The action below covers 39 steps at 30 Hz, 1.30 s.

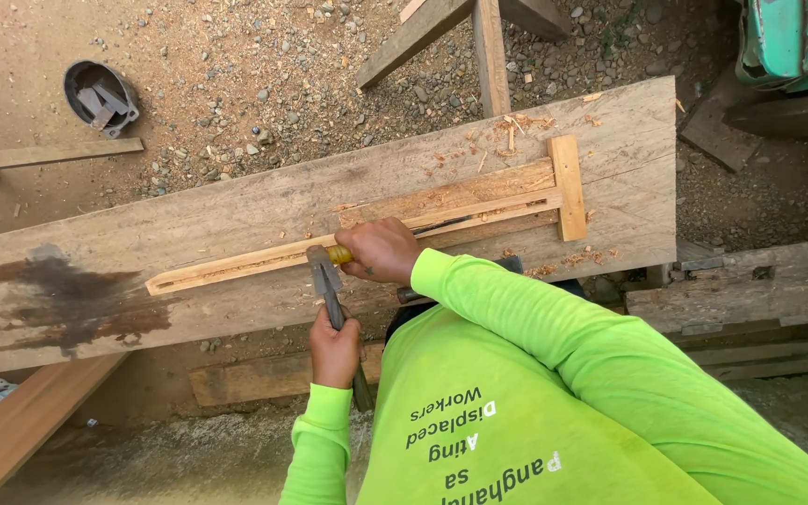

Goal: Using a hammer and a gauge tool or marking chisel to fit and adjust parts of a wooden track or guide mechanism on a workbench.

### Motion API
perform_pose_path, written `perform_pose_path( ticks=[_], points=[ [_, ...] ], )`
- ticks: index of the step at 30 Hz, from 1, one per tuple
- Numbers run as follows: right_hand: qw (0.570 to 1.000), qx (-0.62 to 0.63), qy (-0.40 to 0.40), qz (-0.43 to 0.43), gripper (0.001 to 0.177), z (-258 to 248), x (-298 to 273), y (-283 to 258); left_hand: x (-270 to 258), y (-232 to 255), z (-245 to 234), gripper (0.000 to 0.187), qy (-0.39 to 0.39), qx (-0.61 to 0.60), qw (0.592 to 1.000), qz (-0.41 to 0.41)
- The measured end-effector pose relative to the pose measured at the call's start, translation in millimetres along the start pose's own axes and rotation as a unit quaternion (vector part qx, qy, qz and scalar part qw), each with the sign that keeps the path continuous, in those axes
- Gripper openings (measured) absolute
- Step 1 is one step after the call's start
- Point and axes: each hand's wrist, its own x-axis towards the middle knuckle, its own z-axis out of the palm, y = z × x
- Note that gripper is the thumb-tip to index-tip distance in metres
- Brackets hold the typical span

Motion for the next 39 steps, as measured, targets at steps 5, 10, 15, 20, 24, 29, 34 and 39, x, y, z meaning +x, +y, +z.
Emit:
perform_pose_path(
  ticks=[5, 10, 15, 20, 24, 29, 34, 39],
  points=[
    [1.0, 0.016, -0.014, 0.022, 0.032, 1.7, -0.3, 1.9, 8.6, -3.5, 3.9, 0.011, 0.044, -0.075, 0.994, 0.063],
    [1.0, 0.004, -0.001, 0.013, 0.032, 0.2, -0.2, 4.1, 12.5, -5.5, -1.5, 0.008, -0.017, 0.009, 0.999, 0.043],
    [0.999, -0.01, -0.014, 0.029, 0.03, -3.5, -2.4, 7.1, 11.8, 0.4, -3.7, 0.009, -0.015, 0.069, 0.997, 0.036],
    [1.0, -0.015, -0.006, 0.02, 0.031, -0.9, -4.6, 9.2, 17.3, -14.6, 2.4, 0.009, 0.003, -0.017, 0.999, 0.05],
    [1.0, -0.006, -0.006, 0.021, 0.031, -0.9, -5.3, 9.6, 23.0, -30.3, 6.6, 0.007, 0.005, -0.031, 0.998, 0.053],
    [0.999, -0.015, -0.012, 0.027, 0.031, 0.2, -5.4, 10.7, 19.2, -12.1, 8.6, 0.009, -0.039, -0.018, 0.999, 0.032],
    [0.998, -0.053, -0.011, 0.022, 0.032, 7.5, -7.9, 21.6, 27.5, -20.4, 3.5, 0.008, -0.047, 0.049, 0.997, 0.042],
    [0.998, -0.051, -0.023, 0.028, 0.031, 4.9, -10.0, 20.5, 23.1, -26.8, 9.5, 0.009, -0.066, -0.01, 0.998, 0.021]
  ],
)
